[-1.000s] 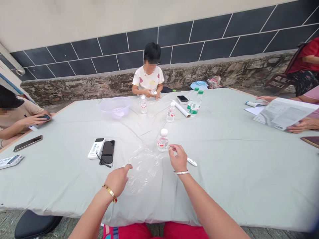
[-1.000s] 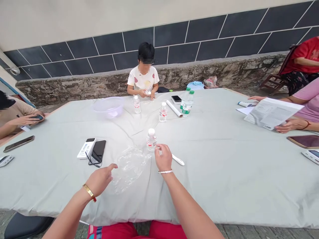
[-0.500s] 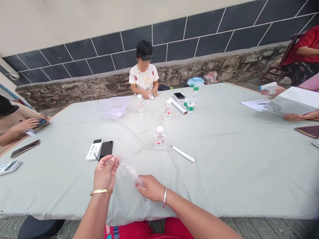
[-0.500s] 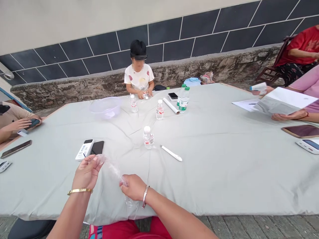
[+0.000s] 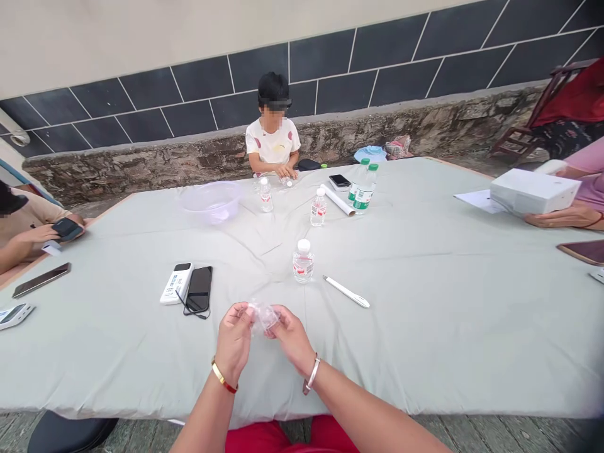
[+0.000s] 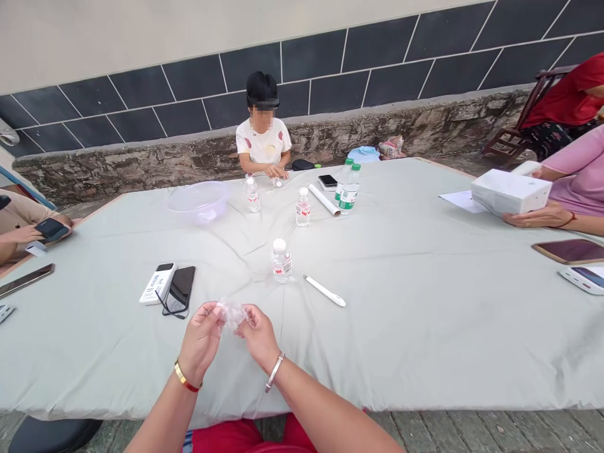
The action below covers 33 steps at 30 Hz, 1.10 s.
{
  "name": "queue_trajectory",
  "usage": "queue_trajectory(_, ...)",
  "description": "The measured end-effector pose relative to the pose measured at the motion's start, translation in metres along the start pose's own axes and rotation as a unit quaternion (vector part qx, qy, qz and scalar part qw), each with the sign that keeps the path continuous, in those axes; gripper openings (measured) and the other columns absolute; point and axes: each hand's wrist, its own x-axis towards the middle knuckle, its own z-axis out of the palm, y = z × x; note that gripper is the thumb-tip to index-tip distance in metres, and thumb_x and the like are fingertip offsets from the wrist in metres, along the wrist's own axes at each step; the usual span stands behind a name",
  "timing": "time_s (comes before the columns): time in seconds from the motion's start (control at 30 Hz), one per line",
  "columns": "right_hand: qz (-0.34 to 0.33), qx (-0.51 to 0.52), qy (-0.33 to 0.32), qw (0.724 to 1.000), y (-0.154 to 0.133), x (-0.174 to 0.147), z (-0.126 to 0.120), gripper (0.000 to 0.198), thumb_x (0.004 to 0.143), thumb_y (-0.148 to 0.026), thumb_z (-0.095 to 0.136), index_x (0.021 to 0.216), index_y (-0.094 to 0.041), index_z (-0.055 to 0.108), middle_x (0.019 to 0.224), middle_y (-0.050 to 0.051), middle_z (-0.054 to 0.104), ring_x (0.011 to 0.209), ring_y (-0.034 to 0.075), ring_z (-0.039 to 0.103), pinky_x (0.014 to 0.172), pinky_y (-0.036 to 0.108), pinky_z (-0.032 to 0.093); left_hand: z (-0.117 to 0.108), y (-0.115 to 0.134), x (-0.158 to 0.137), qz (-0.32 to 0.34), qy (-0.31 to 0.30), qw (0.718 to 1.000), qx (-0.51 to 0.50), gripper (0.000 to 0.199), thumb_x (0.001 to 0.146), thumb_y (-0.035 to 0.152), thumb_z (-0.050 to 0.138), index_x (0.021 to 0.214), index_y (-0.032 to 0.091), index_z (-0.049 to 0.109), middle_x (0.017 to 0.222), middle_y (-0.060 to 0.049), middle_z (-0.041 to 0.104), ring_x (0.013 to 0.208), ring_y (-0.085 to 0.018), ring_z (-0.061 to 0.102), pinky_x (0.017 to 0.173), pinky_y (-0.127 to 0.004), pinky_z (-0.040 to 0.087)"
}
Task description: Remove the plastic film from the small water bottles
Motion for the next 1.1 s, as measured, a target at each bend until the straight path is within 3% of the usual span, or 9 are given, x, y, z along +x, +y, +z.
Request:
queue_trajectory(0.13,0.114,0.216,-0.018,0.969,-0.002,-0.005,0.005,0.037,0.079,-0.053,0.051,0.096,-0.021,0.057,0.098,0.005,0.063,0.084,0.016,0.060,0.076,0.030,0.048,0.007,-0.017,-0.009,0.151,0.003,0.945,0.290,0.024,0.075,0.039,0.056,0.086,0.019,0.064,0.093,-0.008,0.061,0.092,-0.021,0.056,0.084,-0.036,0.045)
queue_trajectory(0.27,0.134,0.245,-0.068,0.958,-0.019,-0.007,-0.004,0.048,0.084,-0.059,0.036,0.110,-0.023,0.055,0.104,0.007,0.063,0.092,0.018,0.060,0.078,0.032,0.048,0.006,-0.023,-0.017,0.251,-0.041,0.842,0.476,0.026,0.075,0.035,0.058,0.097,0.024,0.067,0.105,-0.010,0.062,0.109,-0.028,0.050,0.097,-0.045,0.035)
queue_trajectory(0.33,0.131,0.234,-0.099,0.958,-0.023,-0.009,-0.008,0.051,0.085,-0.060,0.032,0.113,-0.023,0.055,0.107,0.007,0.062,0.096,0.018,0.059,0.083,0.033,0.047,0.004,-0.022,-0.014,0.264,-0.060,0.826,0.494,0.024,0.076,0.031,0.057,0.097,0.025,0.066,0.105,-0.009,0.063,0.109,-0.028,0.050,0.096,-0.045,0.035)
queue_trajectory(0.5,0.103,0.058,-0.131,0.984,-0.013,-0.006,-0.032,0.046,0.082,-0.057,0.045,0.112,-0.024,0.059,0.115,0.008,0.060,0.107,0.020,0.055,0.092,0.038,0.042,-0.004,-0.023,0.010,0.201,-0.066,0.887,0.411,0.015,0.078,0.027,0.047,0.084,0.021,0.059,0.085,-0.006,0.062,0.080,-0.019,0.058,0.075,-0.032,0.047)
queue_trajectory(0.6,-0.003,-0.163,0.068,0.984,0.000,0.018,-0.065,0.039,0.075,-0.046,0.056,0.106,-0.023,0.059,0.114,0.008,0.059,0.103,0.022,0.055,0.090,0.040,0.042,-0.012,-0.030,0.029,0.095,-0.006,0.926,0.365,0.019,0.072,0.029,0.051,0.088,0.021,0.053,0.078,-0.001,0.060,0.066,-0.014,0.057,0.064,-0.028,0.048)
queue_trajectory(0.67,-0.054,-0.263,0.220,0.938,0.009,0.042,-0.089,0.044,0.072,-0.042,0.055,0.111,-0.022,0.054,0.116,0.009,0.056,0.097,0.022,0.055,0.085,0.039,0.045,-0.017,-0.036,0.040,0.028,0.030,0.951,0.308,0.027,0.066,0.030,0.054,0.092,0.020,0.049,0.073,0.002,0.057,0.058,-0.012,0.054,0.056,-0.025,0.048)
queue_trajectory(0.73,-0.067,-0.311,0.277,0.907,0.017,0.067,-0.108,0.057,0.069,-0.041,0.056,0.121,-0.020,0.045,0.122,0.011,0.051,0.094,0.023,0.055,0.080,0.038,0.047,-0.021,-0.040,0.050,-0.021,0.048,0.970,0.238,0.033,0.062,0.030,0.056,0.092,0.020,0.048,0.070,0.003,0.054,0.055,-0.011,0.052,0.051,-0.024,0.047)
queue_trajectory(0.9,-0.093,-0.420,0.255,0.866,0.026,0.104,-0.116,0.057,0.066,-0.044,0.061,0.115,-0.018,0.049,0.112,0.010,0.058,0.095,0.025,0.055,0.083,0.038,0.043,-0.024,-0.038,0.081,-0.073,0.034,0.979,0.188,0.025,0.058,0.034,0.059,0.076,0.017,0.054,0.062,0.004,0.053,0.052,-0.009,0.048,0.050,-0.022,0.043)
queue_trajectory(1.1,-0.092,-0.472,0.241,0.843,0.025,0.126,-0.111,0.050,0.069,-0.045,0.059,0.111,-0.019,0.051,0.104,0.011,0.060,0.101,0.028,0.053,0.084,0.037,0.040,-0.031,-0.021,0.148,0.032,0.088,0.944,0.316,0.021,0.058,0.033,0.059,0.071,0.017,0.063,0.063,0.002,0.055,0.059,-0.011,0.051,0.055,-0.022,0.042)
